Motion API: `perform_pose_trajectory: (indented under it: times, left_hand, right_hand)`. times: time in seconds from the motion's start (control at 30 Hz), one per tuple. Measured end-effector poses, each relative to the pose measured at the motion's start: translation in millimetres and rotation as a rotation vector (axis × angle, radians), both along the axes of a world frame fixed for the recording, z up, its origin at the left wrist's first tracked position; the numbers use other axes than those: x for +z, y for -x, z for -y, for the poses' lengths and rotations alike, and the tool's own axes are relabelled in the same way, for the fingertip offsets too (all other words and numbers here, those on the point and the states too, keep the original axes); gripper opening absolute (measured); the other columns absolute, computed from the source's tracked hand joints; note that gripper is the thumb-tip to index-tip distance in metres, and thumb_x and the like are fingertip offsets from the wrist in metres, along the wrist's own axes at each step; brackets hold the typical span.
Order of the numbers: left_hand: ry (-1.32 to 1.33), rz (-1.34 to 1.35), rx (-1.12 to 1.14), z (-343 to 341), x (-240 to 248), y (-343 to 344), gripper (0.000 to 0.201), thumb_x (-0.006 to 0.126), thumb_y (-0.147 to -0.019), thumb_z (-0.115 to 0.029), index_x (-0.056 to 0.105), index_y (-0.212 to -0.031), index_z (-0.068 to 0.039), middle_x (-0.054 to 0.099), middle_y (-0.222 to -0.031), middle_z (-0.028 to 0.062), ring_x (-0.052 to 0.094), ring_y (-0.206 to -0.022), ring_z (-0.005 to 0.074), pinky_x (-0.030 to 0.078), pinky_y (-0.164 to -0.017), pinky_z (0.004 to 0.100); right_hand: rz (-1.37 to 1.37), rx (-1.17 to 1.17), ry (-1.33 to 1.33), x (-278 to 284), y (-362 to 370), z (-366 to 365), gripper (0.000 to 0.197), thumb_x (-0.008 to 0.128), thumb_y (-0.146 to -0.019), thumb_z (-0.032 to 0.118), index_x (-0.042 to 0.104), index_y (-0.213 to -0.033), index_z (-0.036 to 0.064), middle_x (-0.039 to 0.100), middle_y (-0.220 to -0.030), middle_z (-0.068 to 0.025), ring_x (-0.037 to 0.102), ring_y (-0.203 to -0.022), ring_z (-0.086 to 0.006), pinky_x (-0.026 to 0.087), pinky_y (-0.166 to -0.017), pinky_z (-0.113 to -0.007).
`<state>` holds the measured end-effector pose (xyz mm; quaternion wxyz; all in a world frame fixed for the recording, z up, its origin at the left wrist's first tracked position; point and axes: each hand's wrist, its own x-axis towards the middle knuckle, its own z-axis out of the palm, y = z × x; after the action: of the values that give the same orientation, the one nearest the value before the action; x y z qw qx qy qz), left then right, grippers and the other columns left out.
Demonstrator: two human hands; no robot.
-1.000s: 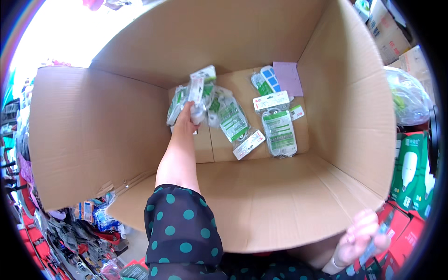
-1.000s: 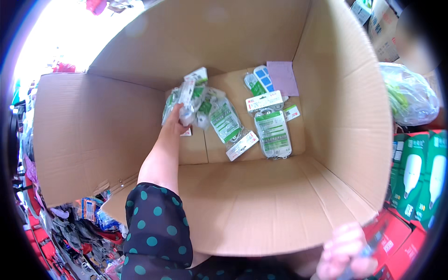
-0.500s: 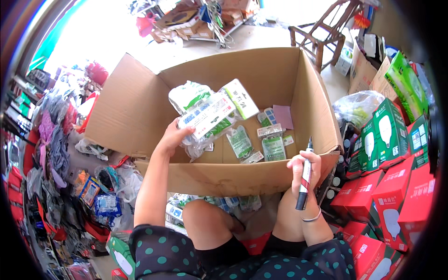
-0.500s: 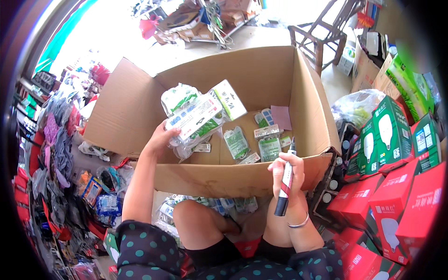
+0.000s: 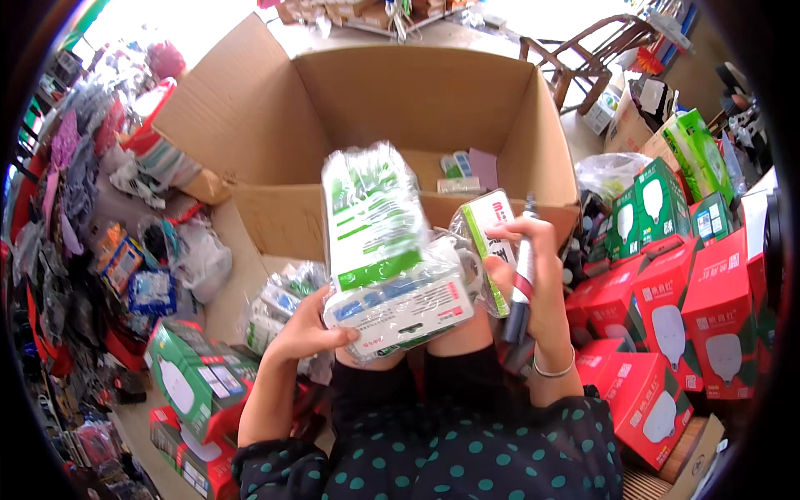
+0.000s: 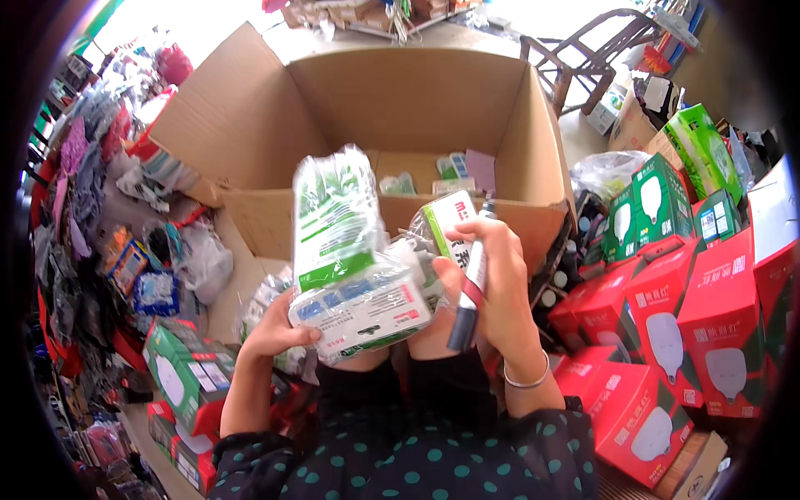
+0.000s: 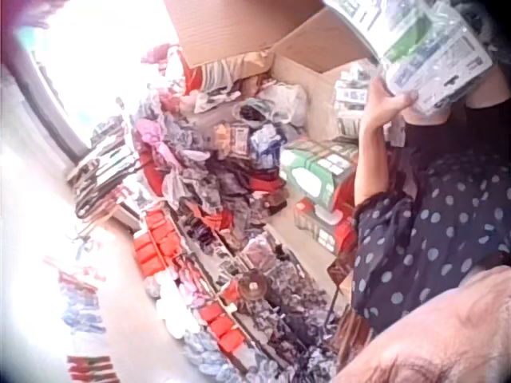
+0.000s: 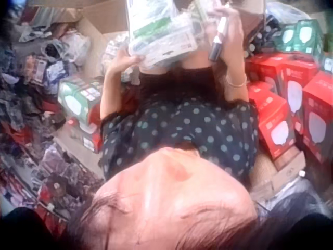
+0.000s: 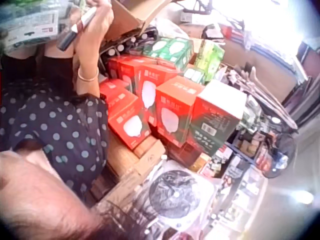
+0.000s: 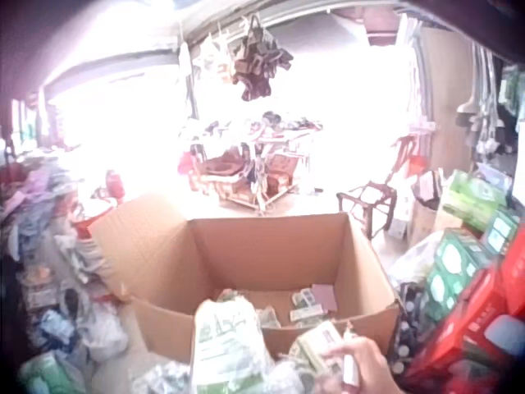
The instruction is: The person picks up power strips from a large cardboard box, writes on their packaging using a marker, and then places them on the floor next to other boxed items.
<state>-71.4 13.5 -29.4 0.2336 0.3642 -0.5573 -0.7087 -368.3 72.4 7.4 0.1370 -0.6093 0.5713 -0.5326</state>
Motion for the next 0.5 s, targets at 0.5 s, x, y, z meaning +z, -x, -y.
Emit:
perform_pose_trajectory:
  times: [0.5]
  left_hand:
    - [-0.064,-0.121,-0.049,-61,-28,-11,0.072,0.076,-0.067,-0.020,0.045,-0.126,0.007,0.056,-0.119,0.0115,0.051,-0.109,0.0167,0.040,-0.095,0.0319]
  right_hand:
    - [0.352,0.236,-0.283,2,-31,-26,0.049,0.072,-0.080,0.022,0.040,-0.112,0.0025,0.061,-0.109,-0.0194,0.061,-0.090,-0.0208,0.048,-0.082,-0.033]
